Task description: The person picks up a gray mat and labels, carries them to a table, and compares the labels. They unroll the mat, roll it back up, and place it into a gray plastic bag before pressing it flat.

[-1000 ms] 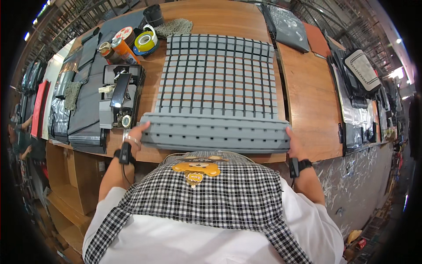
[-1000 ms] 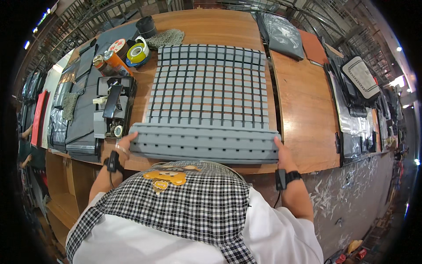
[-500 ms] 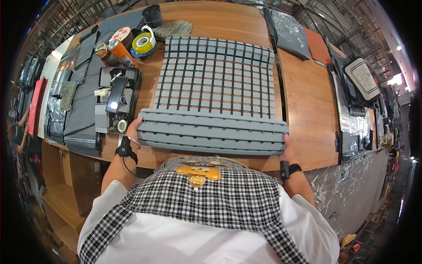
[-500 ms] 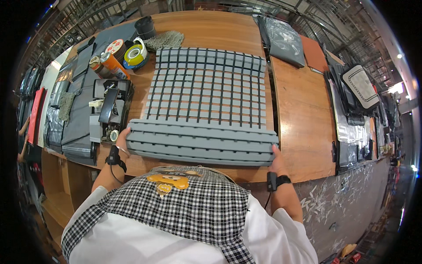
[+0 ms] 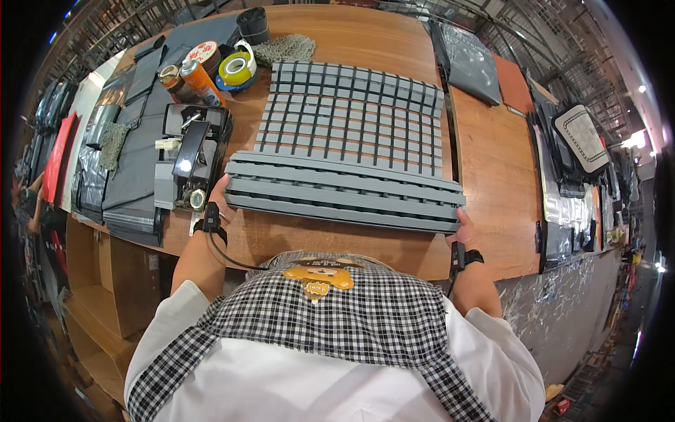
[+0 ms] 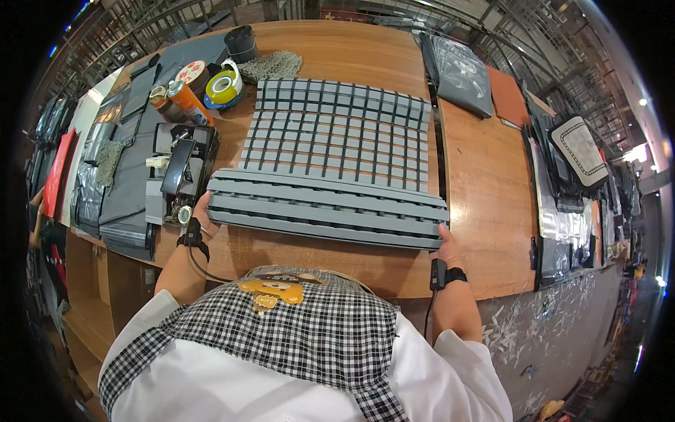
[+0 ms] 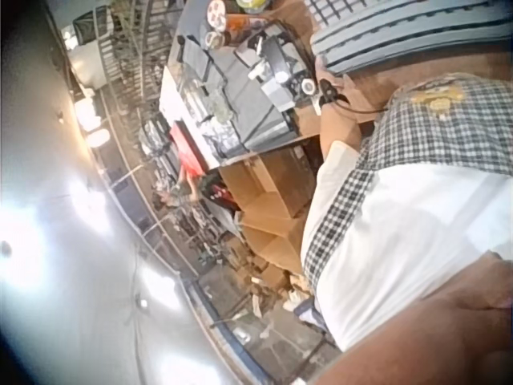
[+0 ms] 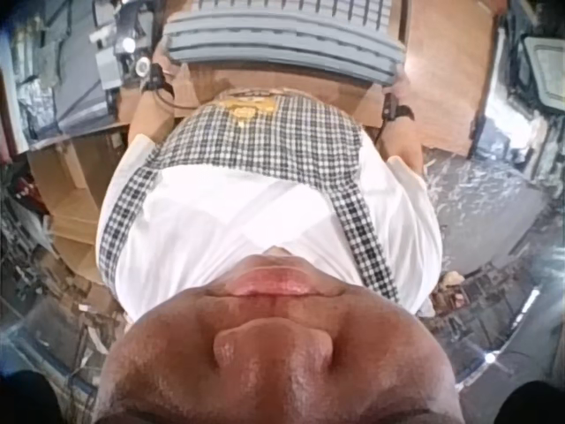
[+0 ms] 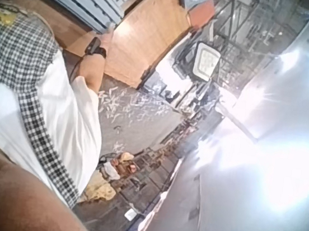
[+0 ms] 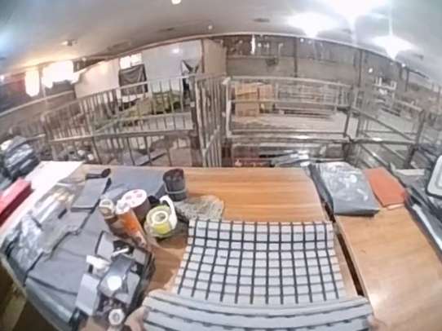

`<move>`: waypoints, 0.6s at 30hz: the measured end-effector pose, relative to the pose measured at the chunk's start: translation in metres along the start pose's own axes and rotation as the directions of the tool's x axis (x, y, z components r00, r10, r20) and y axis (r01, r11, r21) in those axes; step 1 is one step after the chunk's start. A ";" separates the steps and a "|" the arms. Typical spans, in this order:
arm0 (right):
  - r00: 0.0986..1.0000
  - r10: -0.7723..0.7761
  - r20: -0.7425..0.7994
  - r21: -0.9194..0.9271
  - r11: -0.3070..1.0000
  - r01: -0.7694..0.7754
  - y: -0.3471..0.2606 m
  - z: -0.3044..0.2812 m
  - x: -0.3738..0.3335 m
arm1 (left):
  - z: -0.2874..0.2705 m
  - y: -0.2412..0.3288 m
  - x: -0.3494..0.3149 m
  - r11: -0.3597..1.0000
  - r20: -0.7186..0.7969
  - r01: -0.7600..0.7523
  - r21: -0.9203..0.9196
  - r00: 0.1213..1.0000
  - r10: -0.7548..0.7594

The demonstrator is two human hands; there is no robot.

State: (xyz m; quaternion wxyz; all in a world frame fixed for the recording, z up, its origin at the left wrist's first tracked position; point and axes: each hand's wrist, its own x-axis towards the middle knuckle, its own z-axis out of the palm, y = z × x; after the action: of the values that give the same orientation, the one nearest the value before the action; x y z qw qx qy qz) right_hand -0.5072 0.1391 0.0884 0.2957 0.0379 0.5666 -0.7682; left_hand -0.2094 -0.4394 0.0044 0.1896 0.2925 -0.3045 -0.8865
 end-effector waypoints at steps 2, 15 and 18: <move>0.985 -0.038 -0.167 0.102 0.993 0.056 0.004 0.010 0.002 | 0.006 0.003 0.005 0.999 -0.033 -0.005 0.032 0.999 0.006; 0.985 0.045 -0.168 -0.012 0.999 -0.048 -0.001 0.001 0.015 | 0.029 0.019 -0.009 0.959 -0.184 0.117 0.260 0.980 -0.070; 0.981 0.080 -0.175 -0.030 0.996 -0.087 0.008 -0.005 -0.007 | 0.018 0.010 -0.028 0.958 -0.215 0.157 0.240 0.971 -0.105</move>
State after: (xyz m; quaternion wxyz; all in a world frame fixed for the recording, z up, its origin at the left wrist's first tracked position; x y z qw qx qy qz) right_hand -0.4984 0.1452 0.0825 0.2777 0.1230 0.6023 -0.7382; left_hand -0.1978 -0.4246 0.0340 0.1208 0.4218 -0.3752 -0.8166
